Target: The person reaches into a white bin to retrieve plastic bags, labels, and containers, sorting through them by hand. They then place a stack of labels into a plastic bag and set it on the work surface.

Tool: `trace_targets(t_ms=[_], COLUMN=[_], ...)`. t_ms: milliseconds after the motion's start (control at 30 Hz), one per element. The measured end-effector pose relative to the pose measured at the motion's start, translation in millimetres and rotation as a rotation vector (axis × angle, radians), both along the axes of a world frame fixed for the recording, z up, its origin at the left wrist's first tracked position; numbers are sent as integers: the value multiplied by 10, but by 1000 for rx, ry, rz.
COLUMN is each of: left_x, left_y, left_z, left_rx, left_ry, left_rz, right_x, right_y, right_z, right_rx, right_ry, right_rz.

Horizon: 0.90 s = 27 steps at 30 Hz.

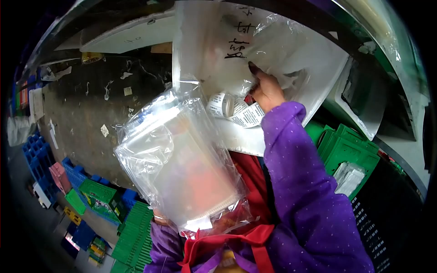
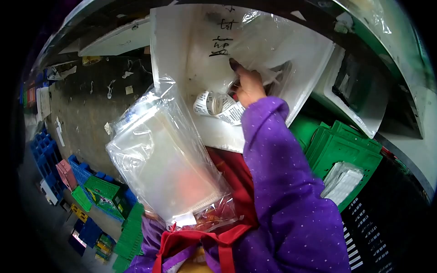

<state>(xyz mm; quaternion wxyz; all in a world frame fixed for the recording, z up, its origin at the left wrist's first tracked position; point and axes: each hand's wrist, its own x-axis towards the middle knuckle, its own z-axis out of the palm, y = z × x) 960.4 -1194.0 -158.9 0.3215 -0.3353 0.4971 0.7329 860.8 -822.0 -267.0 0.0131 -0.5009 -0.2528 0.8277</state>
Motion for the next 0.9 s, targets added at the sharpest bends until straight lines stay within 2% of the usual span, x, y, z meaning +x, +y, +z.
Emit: trace_targets(t_ms=[33, 100, 167, 233, 367, 433, 467, 567, 600, 767, 833, 867, 900], left_x=[-11, -21, -25, -28, -13, 7, 18, 25, 22, 7, -14, -23, 2], left_y=[5, 9, 11, 25, 53, 58, 68, 95, 111, 137, 162, 174, 181], left_z=[-6, 1, 8, 9, 61, 78, 99, 152, 167, 210, 224, 231, 244], left_rx=[-1, 0, -2, 4, 6, 2, -1, 4, 8, 28, 45, 50, 53], left_ry=[1, 2, 1, -2, -4, -2, -4, 1, 3, 20, 33, 39, 39], left_rz=[1, 2, 6, 16, 7, 2, -1, -7, -9, -10, -16, -21, -25], right_x=[-60, 88, 504, 740, 965, 1056, 1120, 1390, 1414, 1635, 1723, 1796, 1859], right_y=[-57, -44, -18, -32, -162, -276, -309, -322, -345, 82, 281, 352, 398], right_z=[103, 204, 346, 576, 705, 689, 729, 968, 893, 1237, 1416, 1442, 1462], right_rx=[104, 107, 119, -182, -331, -343, -429, 1060, 594, 315, 238, 212, 289], right_ry=[-51, -35, 206, 49, -76, -106, -112, -96, 11, 1, -151, -5, -11], right_rz=[-27, -35, 48, -114, -71, -94, -181, 1019, 423, 324, 378, 353, 358])
